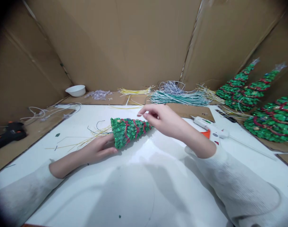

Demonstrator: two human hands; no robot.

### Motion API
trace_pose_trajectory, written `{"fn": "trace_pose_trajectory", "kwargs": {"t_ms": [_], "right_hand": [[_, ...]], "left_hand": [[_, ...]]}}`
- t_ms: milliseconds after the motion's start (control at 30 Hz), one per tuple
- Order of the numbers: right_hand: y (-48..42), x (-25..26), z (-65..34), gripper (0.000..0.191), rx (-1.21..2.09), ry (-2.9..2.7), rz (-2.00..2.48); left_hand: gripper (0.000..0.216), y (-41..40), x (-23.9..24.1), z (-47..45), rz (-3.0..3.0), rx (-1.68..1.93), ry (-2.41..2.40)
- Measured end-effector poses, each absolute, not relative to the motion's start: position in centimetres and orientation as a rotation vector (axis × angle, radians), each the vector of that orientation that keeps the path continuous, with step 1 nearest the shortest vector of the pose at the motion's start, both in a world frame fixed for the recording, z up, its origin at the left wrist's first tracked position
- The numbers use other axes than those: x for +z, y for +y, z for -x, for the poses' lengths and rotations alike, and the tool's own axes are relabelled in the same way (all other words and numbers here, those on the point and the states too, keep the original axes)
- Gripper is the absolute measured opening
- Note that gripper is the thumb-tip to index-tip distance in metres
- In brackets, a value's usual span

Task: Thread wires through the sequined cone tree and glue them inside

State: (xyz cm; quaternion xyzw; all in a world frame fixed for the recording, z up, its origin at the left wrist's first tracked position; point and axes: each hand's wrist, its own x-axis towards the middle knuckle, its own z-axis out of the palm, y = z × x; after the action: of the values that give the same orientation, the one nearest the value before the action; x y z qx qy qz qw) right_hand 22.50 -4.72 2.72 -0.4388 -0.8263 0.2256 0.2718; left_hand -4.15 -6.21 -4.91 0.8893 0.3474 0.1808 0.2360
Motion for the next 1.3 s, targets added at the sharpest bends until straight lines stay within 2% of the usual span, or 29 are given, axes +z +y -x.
{"fn": "trace_pose_trajectory", "kwargs": {"t_ms": [133, 467, 667, 867, 1067, 1300], "right_hand": [[-6.7, 3.6, -21.7, 0.019, 0.718, -2.411, 1.124], [-7.8, 2.2, -20.0, 0.018, 0.343, -2.511, 1.323], [-8.4, 2.5, -20.0, 0.021, 0.449, -2.555, 1.271], [-8.5, 3.8, -20.8, 0.020, 0.772, -2.559, 1.184], [-7.6, 2.6, -20.0, 0.018, 0.753, -2.204, 1.216], [-7.3, 0.4, -18.7, 0.014, 0.691, -2.115, 1.229]], "left_hand": [[0.032, -6.1, -5.0, 4.1, -2.414, 0.499, 0.972], [0.033, -6.3, -5.0, 4.0, -2.404, 0.515, 0.975], [0.033, -6.2, -5.1, 4.1, -2.414, 0.504, 0.983], [0.032, -6.2, -5.0, 4.0, -2.442, 0.506, 0.991], [0.030, -6.5, -5.3, 3.4, -2.413, 0.539, 1.018], [0.025, -7.1, -5.3, 2.0, -2.336, 0.646, 1.160]]}}
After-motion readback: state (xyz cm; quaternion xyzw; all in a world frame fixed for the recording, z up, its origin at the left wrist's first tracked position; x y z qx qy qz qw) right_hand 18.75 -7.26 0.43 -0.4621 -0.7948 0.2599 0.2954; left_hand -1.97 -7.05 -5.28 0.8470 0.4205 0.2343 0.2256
